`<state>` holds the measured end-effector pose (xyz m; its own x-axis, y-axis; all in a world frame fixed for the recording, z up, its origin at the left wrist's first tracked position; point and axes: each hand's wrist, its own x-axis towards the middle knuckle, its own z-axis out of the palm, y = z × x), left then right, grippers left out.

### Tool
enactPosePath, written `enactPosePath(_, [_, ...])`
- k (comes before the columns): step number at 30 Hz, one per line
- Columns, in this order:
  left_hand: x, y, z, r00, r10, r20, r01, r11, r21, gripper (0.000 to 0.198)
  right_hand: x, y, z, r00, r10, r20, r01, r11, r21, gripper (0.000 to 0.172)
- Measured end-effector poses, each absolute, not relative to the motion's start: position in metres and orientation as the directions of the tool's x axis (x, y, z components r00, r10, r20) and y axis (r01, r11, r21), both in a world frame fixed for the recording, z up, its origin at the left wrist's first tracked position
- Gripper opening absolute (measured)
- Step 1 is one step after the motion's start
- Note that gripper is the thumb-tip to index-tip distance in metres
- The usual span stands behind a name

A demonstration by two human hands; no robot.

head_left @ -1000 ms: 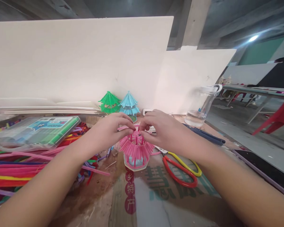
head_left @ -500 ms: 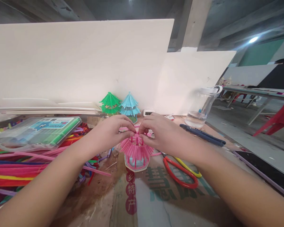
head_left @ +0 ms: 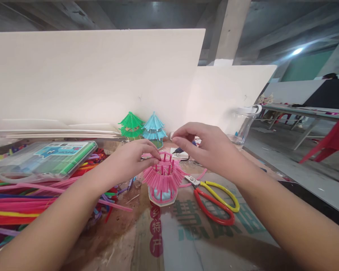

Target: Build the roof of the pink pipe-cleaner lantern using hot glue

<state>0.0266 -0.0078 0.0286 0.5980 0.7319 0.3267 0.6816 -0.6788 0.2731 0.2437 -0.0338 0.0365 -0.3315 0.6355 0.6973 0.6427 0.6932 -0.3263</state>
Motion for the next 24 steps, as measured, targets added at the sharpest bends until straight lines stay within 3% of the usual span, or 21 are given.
enactPosePath(4, [0.026, -0.009, 0.03, 0.616, 0.714, 0.334, 0.67, -0.697, 0.256, 0.026, 0.244, -0.037, 0.017, -0.301, 0.685, 0.664, 0.6, 0.677, -0.427, 0.033])
enactPosePath(11, [0.03, -0.025, 0.041, 0.598, 0.661, 0.453, 0.669, -0.723, 0.172, 0.027, 0.242, -0.035, -0.036, -0.253, 0.79, 0.559, 0.477, 0.605, -0.638, 0.016])
enactPosePath(16, [0.035, -0.031, 0.038, 0.645, 0.553, 0.527, 0.634, -0.773, 0.036, 0.026, 0.235, -0.035, -0.043, -0.249, 0.817, 0.521, 0.439, 0.574, -0.691, 0.021])
enactPosePath(24, [0.038, -0.029, 0.028, 0.652, 0.528, 0.544, 0.637, -0.771, -0.014, 0.023, 0.23, -0.031, -0.045, -0.254, 0.843, 0.475, 0.39, 0.539, -0.747, 0.026])
